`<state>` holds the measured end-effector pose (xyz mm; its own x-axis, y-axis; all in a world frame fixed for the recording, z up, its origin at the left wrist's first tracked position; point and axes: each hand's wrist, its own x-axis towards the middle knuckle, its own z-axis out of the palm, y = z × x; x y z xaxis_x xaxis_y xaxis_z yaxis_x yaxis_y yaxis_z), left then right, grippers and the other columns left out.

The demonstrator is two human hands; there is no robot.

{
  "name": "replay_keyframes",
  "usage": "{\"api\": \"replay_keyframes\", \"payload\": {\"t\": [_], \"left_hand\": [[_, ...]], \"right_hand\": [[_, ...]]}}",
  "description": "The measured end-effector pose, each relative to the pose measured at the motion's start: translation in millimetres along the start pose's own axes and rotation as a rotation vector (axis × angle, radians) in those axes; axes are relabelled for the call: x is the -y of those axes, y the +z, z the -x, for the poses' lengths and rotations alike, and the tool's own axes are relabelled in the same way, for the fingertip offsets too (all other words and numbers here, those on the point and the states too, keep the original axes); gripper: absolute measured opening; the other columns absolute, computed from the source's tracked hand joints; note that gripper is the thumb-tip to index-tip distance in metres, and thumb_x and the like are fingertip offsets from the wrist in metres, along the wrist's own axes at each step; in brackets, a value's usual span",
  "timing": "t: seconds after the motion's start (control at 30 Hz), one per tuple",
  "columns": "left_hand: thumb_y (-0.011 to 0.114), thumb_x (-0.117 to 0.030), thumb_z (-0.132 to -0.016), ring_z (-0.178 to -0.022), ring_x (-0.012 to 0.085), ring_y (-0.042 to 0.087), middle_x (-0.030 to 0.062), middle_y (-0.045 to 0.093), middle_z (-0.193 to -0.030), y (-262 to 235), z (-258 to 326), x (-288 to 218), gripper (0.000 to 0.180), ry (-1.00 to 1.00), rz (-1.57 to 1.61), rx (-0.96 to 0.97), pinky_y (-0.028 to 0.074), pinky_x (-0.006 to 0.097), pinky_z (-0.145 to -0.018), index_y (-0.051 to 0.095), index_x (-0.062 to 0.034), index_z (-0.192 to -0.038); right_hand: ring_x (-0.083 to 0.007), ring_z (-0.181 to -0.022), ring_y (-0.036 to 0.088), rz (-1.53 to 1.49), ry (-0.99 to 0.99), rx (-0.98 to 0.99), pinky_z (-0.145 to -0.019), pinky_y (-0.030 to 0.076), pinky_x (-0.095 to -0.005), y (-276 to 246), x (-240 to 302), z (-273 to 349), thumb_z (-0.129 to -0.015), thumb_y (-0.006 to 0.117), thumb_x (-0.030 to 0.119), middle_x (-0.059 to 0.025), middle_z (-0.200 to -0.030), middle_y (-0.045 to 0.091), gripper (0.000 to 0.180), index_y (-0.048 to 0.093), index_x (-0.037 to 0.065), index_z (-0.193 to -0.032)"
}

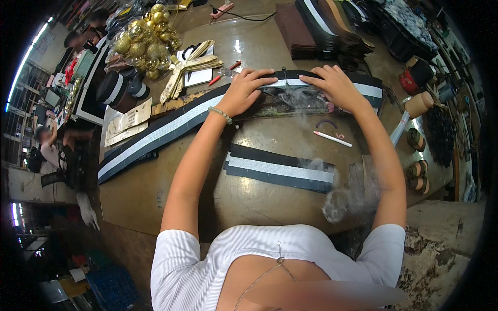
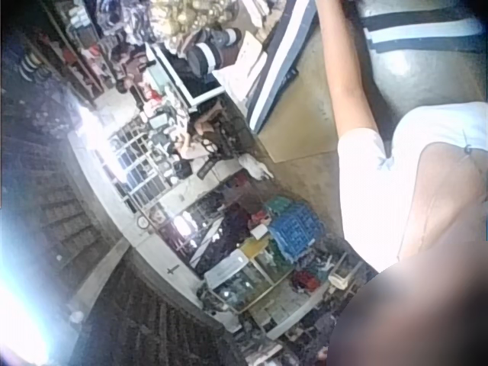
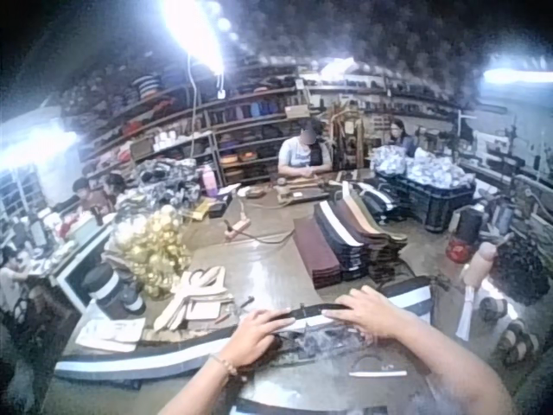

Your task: The person assembles black and white striped foam pieces on a workbench. They repeatedly pick up a strip, align it with a fixture, press it into place, and stack the finished unit. The person handles multiple strips one at a time and builds a growing stack of completed pieces.

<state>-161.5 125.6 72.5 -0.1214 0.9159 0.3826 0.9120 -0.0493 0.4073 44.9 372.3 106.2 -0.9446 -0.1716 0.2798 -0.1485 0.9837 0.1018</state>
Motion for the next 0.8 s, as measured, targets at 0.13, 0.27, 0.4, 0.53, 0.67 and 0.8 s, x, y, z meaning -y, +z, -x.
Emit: {"api": "replay_keyframes", "payload": {"t": [0.13, 0.27, 0.4, 0.53, 0.67, 0.8], "left_hand": [[0.05, 0.002, -0.081, -0.128, 0.0338, 0.045, 0.0019, 0.049, -0.15, 7, 3, 0, 0.058, -0.011, 0.006, 0.045, 0.03, 0.046, -0.116, 0.062, -0.018, -0.134], [0.05, 0.003, -0.081, -0.126, 0.0338, 0.045, 0.0016, 0.051, -0.149, 11, 5, 0, 0.058, -0.006, 0.018, 0.043, 0.031, 0.046, -0.115, 0.061, -0.017, -0.134], [0.05, 0.004, -0.08, -0.125, 0.0338, 0.046, 0.0011, 0.052, -0.148, 12, 6, 0, 0.057, -0.008, 0.008, 0.038, 0.032, 0.046, -0.114, 0.061, -0.0166, -0.133], [0.05, 0.004, -0.08, -0.122, 0.0333, 0.047, 0.0, 0.053, -0.148, 13, 8, -1, 0.057, 0.0, 0.002, 0.027, 0.033, 0.045, -0.113, 0.062, -0.0163, -0.131], [0.05, 0.005, -0.078, -0.121, 0.0323, 0.048, -0.0011, 0.054, -0.147, 12, 12, -1, 0.057, -0.005, 0.047, 0.042, 0.034, 0.044, -0.112, 0.062, -0.0163, -0.13], [0.047, 0.003, -0.079, -0.119, 0.0313, 0.048, -0.0019, 0.055, -0.146, 11, 15, 0, 0.056, -0.01, 0.14, 0.043, 0.034, 0.043, -0.111, 0.063, -0.0153, -0.13]], "right_hand": [[-0.0246, -0.108, 0.055, 0.001, -0.023, 0.044, -0.091, 0.041, -0.0364, 8, 1, 3, -0.079, 0.066, 0.001, -0.0067, -0.125, 0.06, 0.064, 0.059, 0.023, -0.138], [-0.0251, -0.104, 0.055, 0.008, -0.023, 0.028, -0.089, 0.04, -0.0366, 16, 2, 6, -0.084, 0.064, 0.003, -0.0072, -0.122, 0.06, 0.057, 0.06, 0.024, -0.137], [-0.0248, -0.103, 0.055, 0.07, -0.045, 0.015, -0.088, 0.04, -0.0372, 21, 4, 9, -0.084, 0.061, 0.001, -0.0075, -0.117, 0.06, 0.057, 0.061, 0.024, -0.137], [-0.0248, -0.103, 0.055, 0.113, -0.032, 0.032, -0.09, 0.04, -0.0379, 23, 9, 13, -0.082, 0.061, 0.0, -0.008, -0.117, 0.059, 0.06, 0.061, 0.026, -0.137], [-0.0255, -0.104, 0.056, 0.163, -0.024, 0.045, -0.098, 0.04, -0.0429, 23, 16, 18, -0.082, 0.059, -0.001, -0.0082, -0.118, 0.059, 0.062, 0.06, 0.026, -0.137], [-0.026, -0.104, 0.057, 0.144, -0.018, 0.03, -0.107, 0.039, -0.0499, 22, 21, 21, -0.083, 0.056, -0.001, -0.0081, -0.115, 0.058, 0.061, 0.06, 0.026, -0.138]]}}
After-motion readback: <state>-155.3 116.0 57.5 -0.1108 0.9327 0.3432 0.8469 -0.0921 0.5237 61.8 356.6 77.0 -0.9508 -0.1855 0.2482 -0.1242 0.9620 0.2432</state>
